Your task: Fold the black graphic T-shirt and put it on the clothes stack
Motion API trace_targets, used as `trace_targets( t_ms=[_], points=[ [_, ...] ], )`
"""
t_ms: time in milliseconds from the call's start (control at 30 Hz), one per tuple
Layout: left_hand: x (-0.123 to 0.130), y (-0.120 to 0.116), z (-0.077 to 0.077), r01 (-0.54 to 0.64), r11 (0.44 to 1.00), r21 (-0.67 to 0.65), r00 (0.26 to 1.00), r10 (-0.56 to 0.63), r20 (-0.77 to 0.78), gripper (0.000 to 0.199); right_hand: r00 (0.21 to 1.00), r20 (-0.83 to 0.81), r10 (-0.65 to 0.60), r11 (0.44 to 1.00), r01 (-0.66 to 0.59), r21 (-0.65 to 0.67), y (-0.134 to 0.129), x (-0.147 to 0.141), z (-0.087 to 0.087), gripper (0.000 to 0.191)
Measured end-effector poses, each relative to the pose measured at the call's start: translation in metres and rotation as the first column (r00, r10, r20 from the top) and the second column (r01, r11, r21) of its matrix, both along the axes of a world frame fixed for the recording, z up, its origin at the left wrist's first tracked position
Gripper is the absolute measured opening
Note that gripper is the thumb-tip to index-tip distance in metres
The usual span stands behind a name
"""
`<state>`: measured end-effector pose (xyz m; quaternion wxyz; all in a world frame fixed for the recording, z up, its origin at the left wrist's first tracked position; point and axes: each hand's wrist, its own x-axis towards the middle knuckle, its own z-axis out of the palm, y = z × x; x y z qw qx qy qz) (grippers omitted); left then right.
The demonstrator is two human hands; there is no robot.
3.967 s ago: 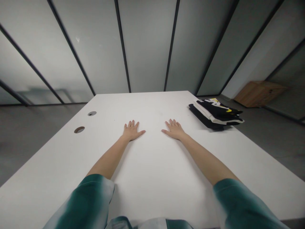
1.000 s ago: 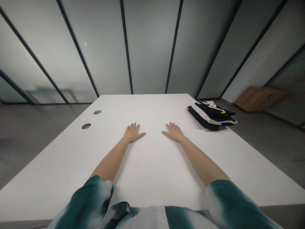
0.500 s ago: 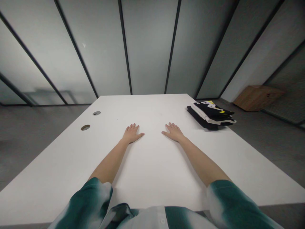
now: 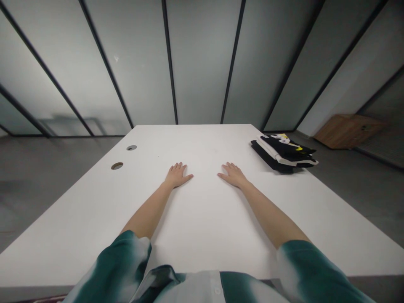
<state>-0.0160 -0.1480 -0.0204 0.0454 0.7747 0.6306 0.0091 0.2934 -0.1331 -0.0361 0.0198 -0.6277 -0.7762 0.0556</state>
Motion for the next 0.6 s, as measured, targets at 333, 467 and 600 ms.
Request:
trace_targets(
  t_ms=[333, 467, 600],
  points=[
    [0.003, -0.018, 0.016, 0.016, 0.998, 0.053, 0.999, -0.014, -0.047, 0.055, 1.000, -0.016, -0.012, 0.998, 0.013, 0.066, 0.001, 0.003, -0.004, 0.074],
    [-0.034, -0.046, 0.035, 0.120, 0.987, -0.106, 0.992, -0.124, -0.029, 0.042, 1.000, -0.010, 0.006, 0.988, -0.004, 0.155, 0.002, 0.006, -0.008, 0.068],
    [-0.133, -0.113, 0.036, -0.187, 0.975, 0.121, 0.976, 0.171, 0.132, 0.025, 0.997, 0.040, 0.067, 0.982, -0.073, 0.172, 0.006, 0.013, -0.011, 0.075]
  ],
)
